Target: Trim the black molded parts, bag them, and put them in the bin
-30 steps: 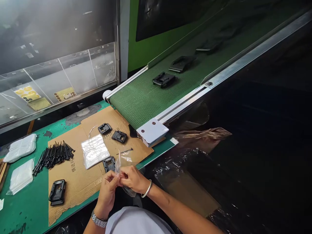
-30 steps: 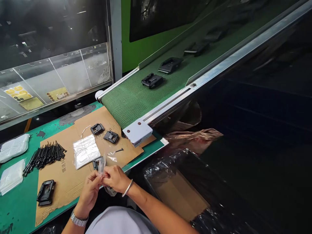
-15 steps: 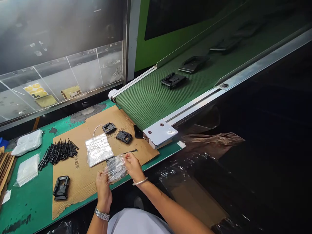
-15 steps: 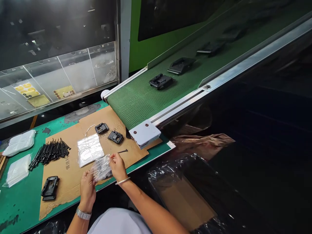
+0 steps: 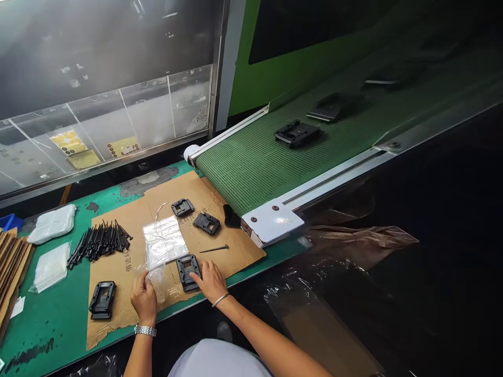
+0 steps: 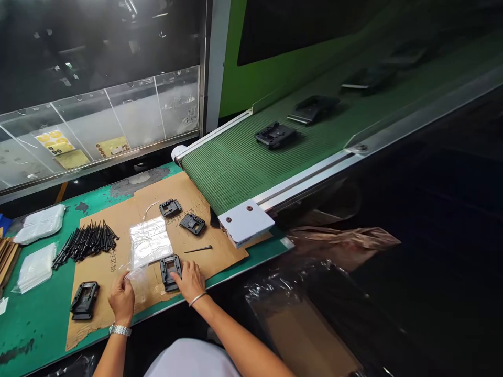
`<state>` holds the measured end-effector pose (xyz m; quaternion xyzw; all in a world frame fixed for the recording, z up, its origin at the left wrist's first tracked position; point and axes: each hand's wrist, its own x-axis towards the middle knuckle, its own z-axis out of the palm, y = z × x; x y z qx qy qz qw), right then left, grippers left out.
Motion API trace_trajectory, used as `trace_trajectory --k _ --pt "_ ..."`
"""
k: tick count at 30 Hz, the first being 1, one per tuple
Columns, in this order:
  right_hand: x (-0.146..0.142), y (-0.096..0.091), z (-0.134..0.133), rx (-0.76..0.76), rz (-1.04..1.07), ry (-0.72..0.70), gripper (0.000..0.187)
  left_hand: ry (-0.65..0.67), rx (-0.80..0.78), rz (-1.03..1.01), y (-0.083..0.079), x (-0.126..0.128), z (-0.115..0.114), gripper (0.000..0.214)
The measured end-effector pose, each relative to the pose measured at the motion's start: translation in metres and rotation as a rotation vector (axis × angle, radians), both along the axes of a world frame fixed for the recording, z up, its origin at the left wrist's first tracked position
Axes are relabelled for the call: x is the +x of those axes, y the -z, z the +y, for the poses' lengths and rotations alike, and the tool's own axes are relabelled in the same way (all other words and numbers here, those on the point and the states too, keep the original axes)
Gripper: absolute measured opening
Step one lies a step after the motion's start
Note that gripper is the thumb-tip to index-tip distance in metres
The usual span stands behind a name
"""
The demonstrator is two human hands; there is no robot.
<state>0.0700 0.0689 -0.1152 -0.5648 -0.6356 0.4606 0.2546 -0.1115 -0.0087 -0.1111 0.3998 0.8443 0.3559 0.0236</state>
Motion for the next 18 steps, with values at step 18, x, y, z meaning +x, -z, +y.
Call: trace_trajectory --k 18 --pt "0.037 -0.073 -0.024 -1.039 1.440 -0.008 0.016 0.044 -0.325 -0.169 0.006 0.004 0.013 0.027"
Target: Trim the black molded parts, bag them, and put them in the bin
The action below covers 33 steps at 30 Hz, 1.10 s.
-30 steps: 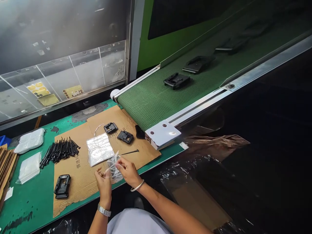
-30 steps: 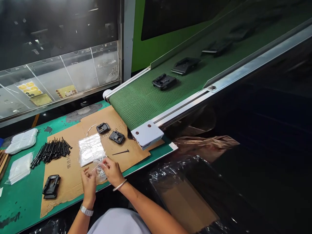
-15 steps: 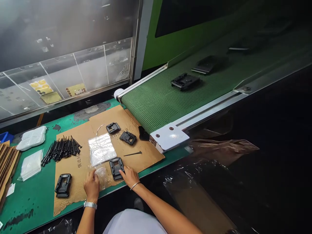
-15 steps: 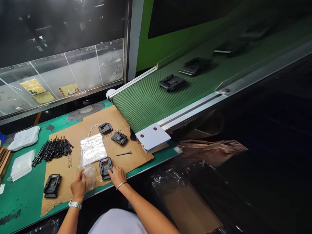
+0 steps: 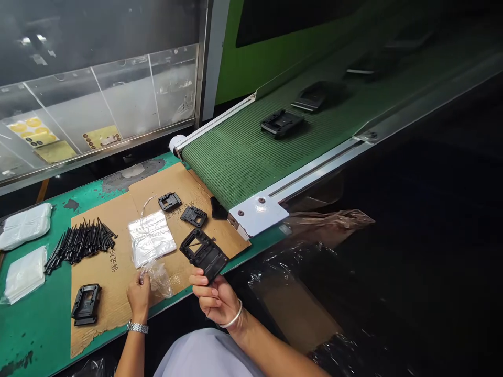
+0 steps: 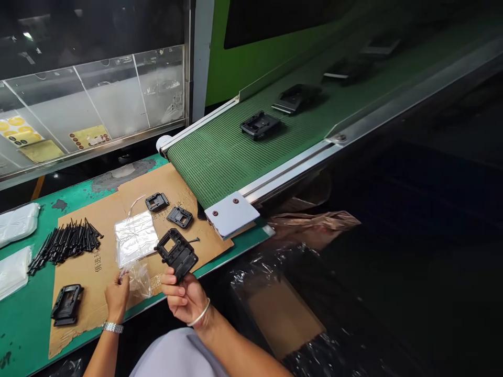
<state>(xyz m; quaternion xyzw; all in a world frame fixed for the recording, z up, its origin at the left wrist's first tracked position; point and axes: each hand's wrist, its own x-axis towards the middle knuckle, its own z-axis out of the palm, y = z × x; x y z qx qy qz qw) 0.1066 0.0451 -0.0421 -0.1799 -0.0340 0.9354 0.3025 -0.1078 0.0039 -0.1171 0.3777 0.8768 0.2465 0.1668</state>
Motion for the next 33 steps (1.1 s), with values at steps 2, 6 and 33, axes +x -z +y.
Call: trace_trajectory --k 2,6,33 --pt "0.001 -0.010 -0.002 -0.116 0.047 0.018 0.016 0.003 0.008 0.001 -0.004 0.003 0.002 0.029" --pt "0.002 -0.011 -0.003 -0.091 0.026 -0.004 0.015 -0.012 0.027 0.007 -0.009 0.007 0.004 0.030" --pt "-0.035 0.108 0.000 1.137 -1.085 -0.115 0.009 0.498 0.265 0.431 0.010 0.032 -0.006 0.027"
